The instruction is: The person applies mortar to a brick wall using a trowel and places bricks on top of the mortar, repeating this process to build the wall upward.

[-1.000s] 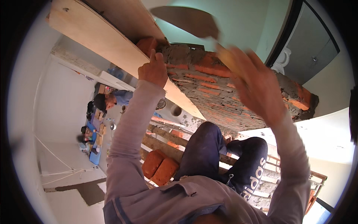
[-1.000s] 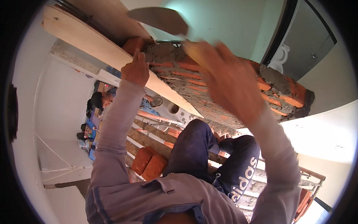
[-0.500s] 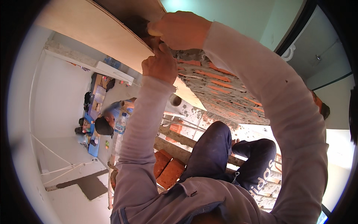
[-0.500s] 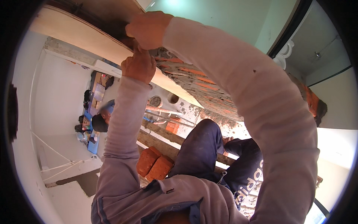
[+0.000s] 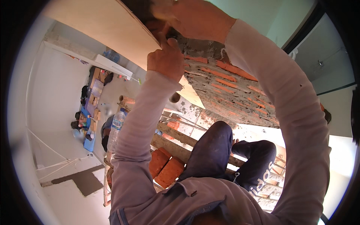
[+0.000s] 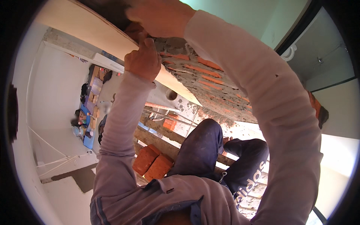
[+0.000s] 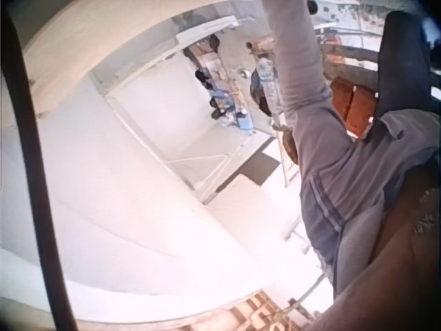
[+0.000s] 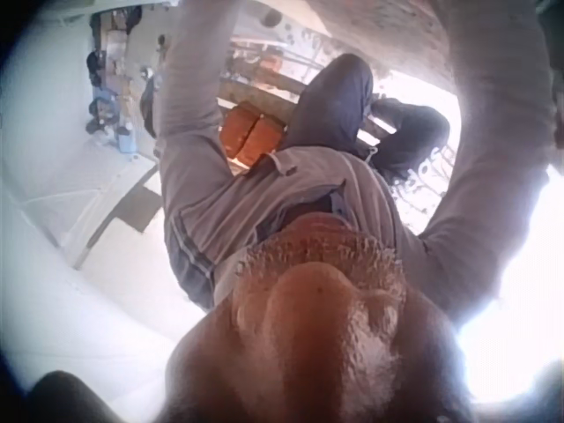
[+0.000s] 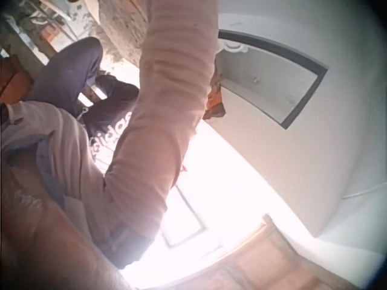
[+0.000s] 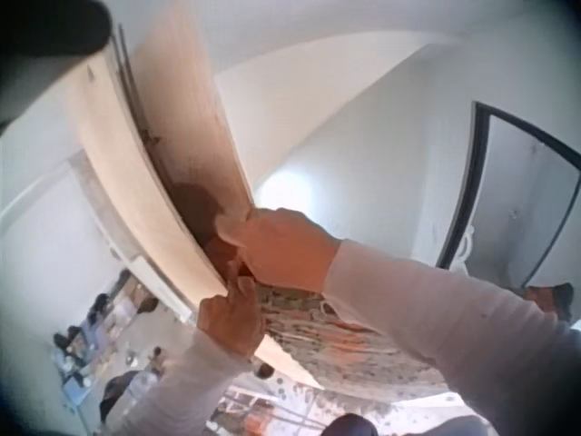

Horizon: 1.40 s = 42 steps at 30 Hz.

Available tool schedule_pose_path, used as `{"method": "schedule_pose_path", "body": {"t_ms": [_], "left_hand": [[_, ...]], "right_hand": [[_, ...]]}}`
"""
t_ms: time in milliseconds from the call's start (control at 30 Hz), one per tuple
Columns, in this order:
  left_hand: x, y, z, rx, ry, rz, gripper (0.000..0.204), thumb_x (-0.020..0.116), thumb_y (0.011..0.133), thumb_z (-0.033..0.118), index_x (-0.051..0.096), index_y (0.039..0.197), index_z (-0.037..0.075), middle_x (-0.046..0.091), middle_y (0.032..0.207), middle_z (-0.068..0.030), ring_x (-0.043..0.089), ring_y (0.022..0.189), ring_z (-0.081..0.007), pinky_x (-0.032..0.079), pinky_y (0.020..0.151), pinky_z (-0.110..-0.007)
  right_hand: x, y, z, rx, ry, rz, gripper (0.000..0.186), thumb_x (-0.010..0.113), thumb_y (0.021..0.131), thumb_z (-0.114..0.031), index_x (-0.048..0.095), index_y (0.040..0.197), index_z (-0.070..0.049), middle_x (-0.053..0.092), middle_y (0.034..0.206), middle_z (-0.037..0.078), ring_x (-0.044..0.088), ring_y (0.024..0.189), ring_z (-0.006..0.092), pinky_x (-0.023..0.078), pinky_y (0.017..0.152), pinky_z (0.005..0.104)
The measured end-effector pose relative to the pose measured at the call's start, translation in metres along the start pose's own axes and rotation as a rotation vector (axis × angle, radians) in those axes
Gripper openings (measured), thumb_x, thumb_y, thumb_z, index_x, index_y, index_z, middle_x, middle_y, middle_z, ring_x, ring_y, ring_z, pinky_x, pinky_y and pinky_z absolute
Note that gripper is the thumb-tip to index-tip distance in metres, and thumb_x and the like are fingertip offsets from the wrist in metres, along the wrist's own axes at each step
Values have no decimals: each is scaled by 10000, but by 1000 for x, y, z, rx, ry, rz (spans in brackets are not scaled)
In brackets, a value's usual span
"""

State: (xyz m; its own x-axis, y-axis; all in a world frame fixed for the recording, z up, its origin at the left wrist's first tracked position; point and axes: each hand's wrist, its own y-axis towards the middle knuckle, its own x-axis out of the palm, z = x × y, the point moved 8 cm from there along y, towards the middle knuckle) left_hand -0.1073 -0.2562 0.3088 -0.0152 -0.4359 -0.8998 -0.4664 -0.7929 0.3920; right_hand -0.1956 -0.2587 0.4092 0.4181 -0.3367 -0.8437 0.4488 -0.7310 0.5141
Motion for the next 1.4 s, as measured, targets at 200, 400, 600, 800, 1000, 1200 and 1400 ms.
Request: {"method": "schedule_pose_path", "body": {"t_ms": [200,400,600,800,1000,1200,1400], "left_hand": [[-8,2,7,41,10,2,307,689,735,134,492,914,-19,501,1208,-289,694,639,-303,553,551,-375],[-6,-3,4,63,125,94,261,665,737,135,518,887,-20,524,1132,-251,683,796,-306,549,555,-349],[-2,-1,4,74,67,109,176,570,778,83,449,869,-8,476,1399,-188,673,558,-282,535,502,-389],[1,0,6,73,95,22,168,569,783,85,465,880,-6,519,1333,-203,677,569,-282,542,505,-382],[0,3,8,92,71,46,208,609,779,114,473,896,8,555,1240,-200,670,558,-282,533,481,-380],[-3,-1,3,124,113,65,251,635,778,140,466,907,6,562,1097,-185,666,558,-278,533,476,-378],[-1,-1,7,137,199,74,252,638,776,145,464,900,10,561,1071,-180,662,553,-264,536,489,-365]], "right_hand": [[-11,14,3,-59,61,25,244,541,840,-109,585,1076,-63,662,900,208,654,851,385,522,746,477],[12,20,4,-135,34,-185,287,530,838,-108,601,1114,-70,667,988,186,641,902,390,514,785,467],[19,25,0,-199,3,-264,258,532,847,-84,613,1084,-20,660,1042,202,640,955,375,518,828,445],[-7,10,-11,-151,158,-96,312,525,860,-81,606,1156,-24,654,1048,211,628,965,402,518,828,444],[-1,11,13,-28,150,77,292,536,860,-92,601,1140,-47,665,1006,192,638,916,393,516,777,461],[5,22,-8,-113,93,-193,296,536,869,-121,594,1152,-59,662,991,212,645,917,376,518,766,456],[16,15,-2,-188,105,22,244,509,868,-100,600,1087,-46,652,1036,210,641,910,382,509,785,468]]}}
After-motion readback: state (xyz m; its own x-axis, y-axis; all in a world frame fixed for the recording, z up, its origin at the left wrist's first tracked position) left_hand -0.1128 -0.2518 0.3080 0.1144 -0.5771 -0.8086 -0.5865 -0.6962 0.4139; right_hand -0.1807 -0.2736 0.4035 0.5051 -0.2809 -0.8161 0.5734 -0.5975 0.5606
